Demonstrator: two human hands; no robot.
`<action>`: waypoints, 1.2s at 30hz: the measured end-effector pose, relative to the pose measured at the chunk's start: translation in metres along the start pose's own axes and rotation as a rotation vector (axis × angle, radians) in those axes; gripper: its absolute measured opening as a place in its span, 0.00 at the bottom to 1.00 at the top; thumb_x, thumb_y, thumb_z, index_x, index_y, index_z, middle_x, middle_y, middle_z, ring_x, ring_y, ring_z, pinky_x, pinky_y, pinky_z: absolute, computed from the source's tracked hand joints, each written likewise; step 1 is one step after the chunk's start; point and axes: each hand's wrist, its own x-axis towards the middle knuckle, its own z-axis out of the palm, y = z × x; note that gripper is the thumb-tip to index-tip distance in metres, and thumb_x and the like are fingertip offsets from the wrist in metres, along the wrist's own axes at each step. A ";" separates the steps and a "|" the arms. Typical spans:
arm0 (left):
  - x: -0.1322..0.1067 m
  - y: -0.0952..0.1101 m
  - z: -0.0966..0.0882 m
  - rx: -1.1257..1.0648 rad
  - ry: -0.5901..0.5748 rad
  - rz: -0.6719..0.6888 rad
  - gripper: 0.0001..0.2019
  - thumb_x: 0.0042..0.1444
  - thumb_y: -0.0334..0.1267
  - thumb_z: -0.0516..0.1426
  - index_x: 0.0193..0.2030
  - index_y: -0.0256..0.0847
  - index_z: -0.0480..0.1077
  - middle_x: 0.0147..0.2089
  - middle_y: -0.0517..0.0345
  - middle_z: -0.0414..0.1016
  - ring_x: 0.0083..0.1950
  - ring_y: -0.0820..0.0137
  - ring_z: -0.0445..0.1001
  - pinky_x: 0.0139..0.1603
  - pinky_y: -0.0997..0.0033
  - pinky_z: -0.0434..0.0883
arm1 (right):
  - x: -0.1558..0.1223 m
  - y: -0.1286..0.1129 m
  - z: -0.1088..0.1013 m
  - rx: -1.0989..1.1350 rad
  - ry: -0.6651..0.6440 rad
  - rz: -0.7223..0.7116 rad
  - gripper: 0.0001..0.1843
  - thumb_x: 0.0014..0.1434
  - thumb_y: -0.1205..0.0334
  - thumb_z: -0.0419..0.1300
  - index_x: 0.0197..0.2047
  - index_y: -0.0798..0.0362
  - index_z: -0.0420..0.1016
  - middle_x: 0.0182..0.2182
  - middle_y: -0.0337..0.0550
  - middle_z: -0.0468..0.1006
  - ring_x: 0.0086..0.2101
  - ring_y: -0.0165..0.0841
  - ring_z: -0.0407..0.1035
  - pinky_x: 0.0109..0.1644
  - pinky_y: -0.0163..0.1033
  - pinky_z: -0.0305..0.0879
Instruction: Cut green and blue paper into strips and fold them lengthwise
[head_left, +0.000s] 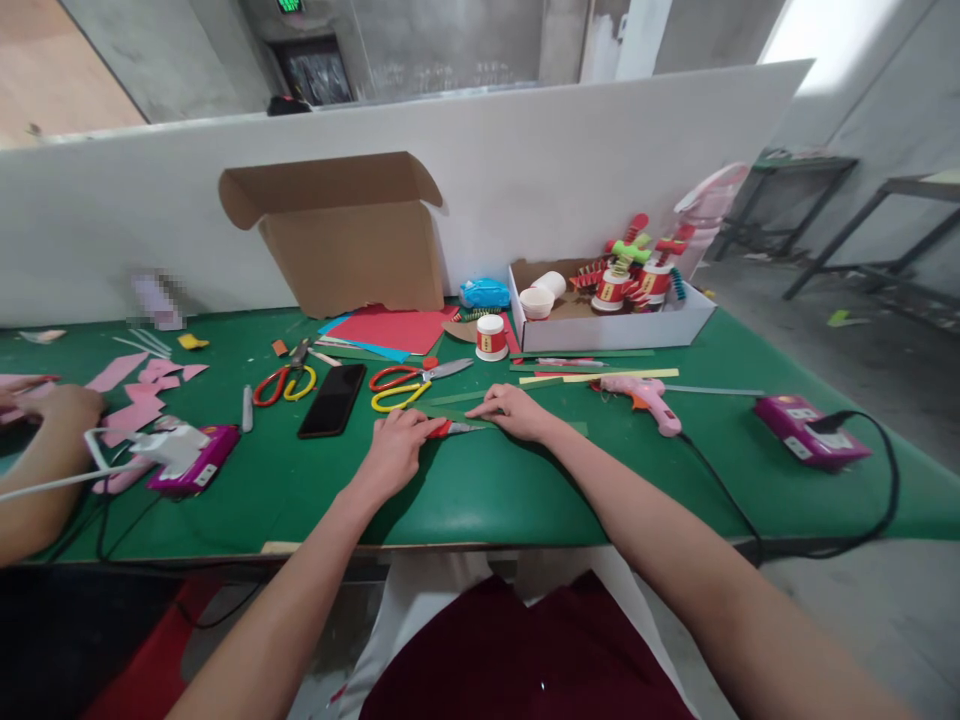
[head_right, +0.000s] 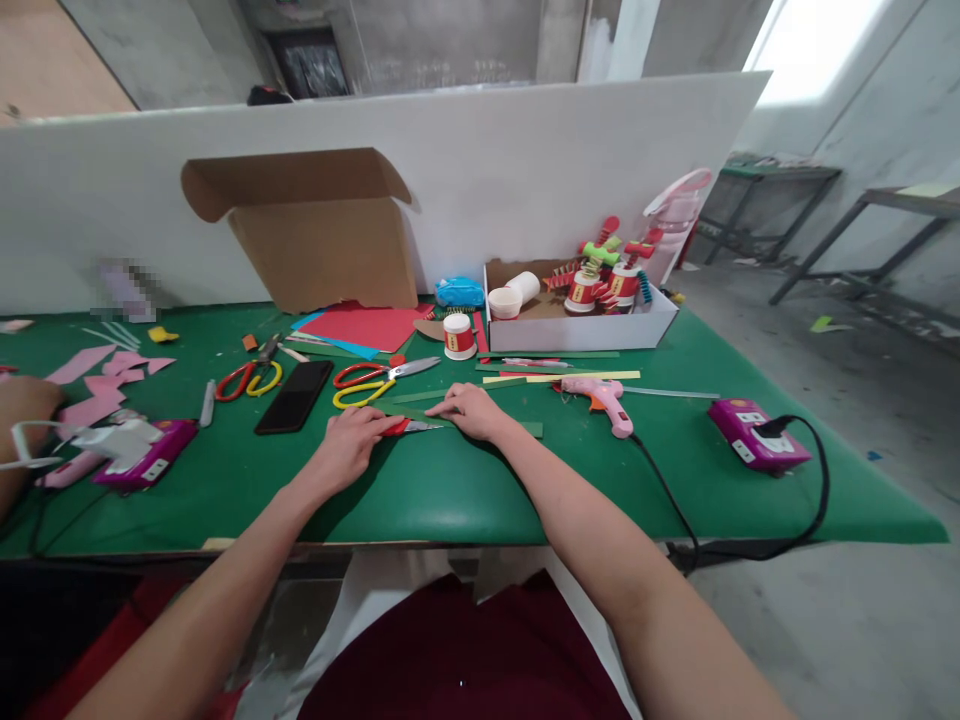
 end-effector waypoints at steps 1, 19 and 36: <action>0.000 0.001 0.000 -0.002 -0.005 -0.002 0.24 0.59 0.25 0.47 0.57 0.48 0.71 0.49 0.51 0.73 0.48 0.61 0.65 0.42 0.62 0.60 | 0.000 0.001 0.000 0.003 0.000 -0.004 0.15 0.64 0.67 0.57 0.49 0.45 0.80 0.34 0.43 0.70 0.36 0.31 0.64 0.45 0.37 0.60; 0.001 0.009 0.006 -0.019 0.009 0.010 0.24 0.60 0.25 0.46 0.58 0.49 0.70 0.48 0.52 0.73 0.45 0.63 0.64 0.41 0.64 0.58 | 0.002 0.000 0.001 0.011 -0.006 -0.010 0.15 0.64 0.68 0.57 0.48 0.46 0.81 0.34 0.43 0.71 0.36 0.31 0.64 0.45 0.37 0.61; -0.001 0.009 0.008 -0.010 0.028 -0.007 0.24 0.61 0.27 0.45 0.57 0.50 0.71 0.48 0.51 0.72 0.46 0.62 0.64 0.40 0.65 0.59 | -0.054 0.009 -0.021 -0.112 0.056 0.035 0.15 0.67 0.63 0.54 0.51 0.47 0.79 0.34 0.45 0.70 0.36 0.33 0.64 0.43 0.39 0.60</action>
